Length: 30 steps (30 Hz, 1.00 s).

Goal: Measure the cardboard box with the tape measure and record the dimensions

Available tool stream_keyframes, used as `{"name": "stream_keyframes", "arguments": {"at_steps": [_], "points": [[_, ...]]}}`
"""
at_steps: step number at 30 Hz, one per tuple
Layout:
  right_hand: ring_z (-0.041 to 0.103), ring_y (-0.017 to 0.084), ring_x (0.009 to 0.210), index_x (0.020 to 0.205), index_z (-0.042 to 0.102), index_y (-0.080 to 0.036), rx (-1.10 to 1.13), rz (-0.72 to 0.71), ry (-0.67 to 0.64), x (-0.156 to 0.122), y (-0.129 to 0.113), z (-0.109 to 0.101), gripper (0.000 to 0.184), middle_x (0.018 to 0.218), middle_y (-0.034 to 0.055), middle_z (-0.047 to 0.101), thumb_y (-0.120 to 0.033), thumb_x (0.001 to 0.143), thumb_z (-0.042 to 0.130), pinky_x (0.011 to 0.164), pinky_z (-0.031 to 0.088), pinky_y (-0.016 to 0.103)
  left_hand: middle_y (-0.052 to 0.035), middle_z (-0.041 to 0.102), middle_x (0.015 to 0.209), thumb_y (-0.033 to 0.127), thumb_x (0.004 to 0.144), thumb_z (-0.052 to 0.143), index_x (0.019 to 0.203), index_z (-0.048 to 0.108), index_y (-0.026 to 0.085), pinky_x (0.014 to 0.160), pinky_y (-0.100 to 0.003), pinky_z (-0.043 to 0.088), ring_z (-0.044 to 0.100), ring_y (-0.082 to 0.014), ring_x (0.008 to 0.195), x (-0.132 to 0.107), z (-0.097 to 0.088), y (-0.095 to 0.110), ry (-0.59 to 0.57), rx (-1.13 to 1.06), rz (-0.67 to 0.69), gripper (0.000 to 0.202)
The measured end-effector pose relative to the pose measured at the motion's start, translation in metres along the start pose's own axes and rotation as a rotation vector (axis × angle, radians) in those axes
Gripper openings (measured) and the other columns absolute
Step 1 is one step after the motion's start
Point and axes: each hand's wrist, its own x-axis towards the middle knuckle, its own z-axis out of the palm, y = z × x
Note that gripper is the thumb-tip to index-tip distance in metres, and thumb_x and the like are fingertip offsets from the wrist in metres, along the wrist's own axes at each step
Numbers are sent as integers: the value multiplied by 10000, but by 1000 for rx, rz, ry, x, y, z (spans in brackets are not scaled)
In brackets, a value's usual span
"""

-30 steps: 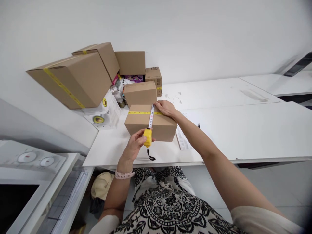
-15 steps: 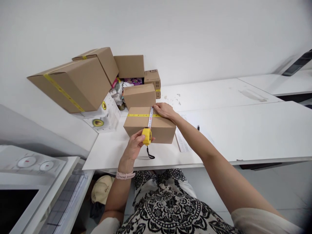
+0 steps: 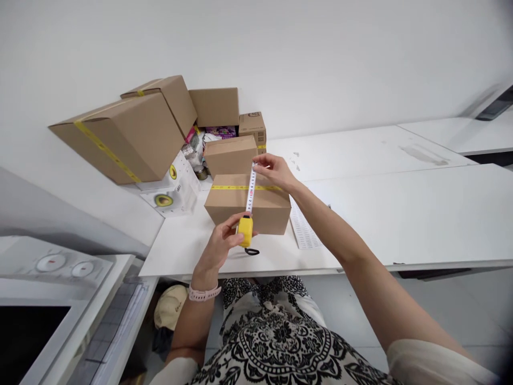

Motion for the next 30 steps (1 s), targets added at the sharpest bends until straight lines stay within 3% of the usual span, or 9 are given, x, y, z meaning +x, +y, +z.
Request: {"name": "stream_keyframes", "arguments": {"at_steps": [5,9,12,17,21,23,25,27,30], "points": [[667,188,817,1046,768,-229,256,102,59,-71,-24,-17,280,899,43,725,-353,795,772,795,574,400,-117,701,1146,325,666,844,1308,649,235,726,-304,575,695,-288,1026,-39,-4,-13,-213,-7,-77,678],[615,148,650,963,790,-292,305,204,66,-156,-23,-15,224,757,5,682,-382,761,825,644,566,349,-120,682,1246,322,677,857,1260,637,248,854,-371,572,704,-288,1036,-58,4,-34,-239,-160,-144,627],[601,129,652,947,787,-309,302,207,66,-203,-17,-1,176,834,12,685,-385,789,806,596,549,309,-119,699,1203,345,718,824,1254,612,245,873,-407,566,699,-286,1036,-58,17,-47,-230,-238,-234,585],[640,148,725,1005,784,-320,252,197,31,-235,-15,13,164,898,30,686,-401,872,731,662,575,332,-101,695,1181,309,704,810,1339,560,278,885,-406,539,682,-276,1044,-50,32,-60,-256,-258,-286,683],[676,207,952,1096,766,-341,143,135,-53,-243,-14,8,213,1027,59,702,-386,975,597,843,569,412,-99,703,1095,373,718,812,1337,606,266,787,-362,517,672,-252,943,-46,37,-63,-229,-198,-292,661],[665,227,1031,1128,746,-339,87,135,33,-246,-5,5,231,1096,68,699,-388,990,567,888,553,430,-104,711,1062,428,712,817,1249,682,257,697,-354,502,656,-247,864,-43,32,-60,-129,-176,-264,579],[657,242,1067,1159,721,-331,55,189,199,-247,10,3,254,1144,76,696,-428,985,563,900,550,441,-108,720,1043,453,694,822,1130,736,247,643,-355,498,649,-245,803,-37,19,-54,108,-171,-142,490],[631,266,1156,1252,674,-320,38,267,312,-245,29,4,349,1265,96,667,-492,970,563,964,534,473,-92,722,1049,422,665,827,1036,743,233,631,-329,513,656,-216,762,-29,-4,-47,410,-165,57,425],[511,309,1356,1464,512,-300,34,354,308,-234,57,8,615,1510,129,511,-583,923,579,1092,455,529,-43,703,1140,403,681,757,1006,711,215,677,-244,530,671,-143,773,-11,-48,-41,623,-161,244,378]]}}
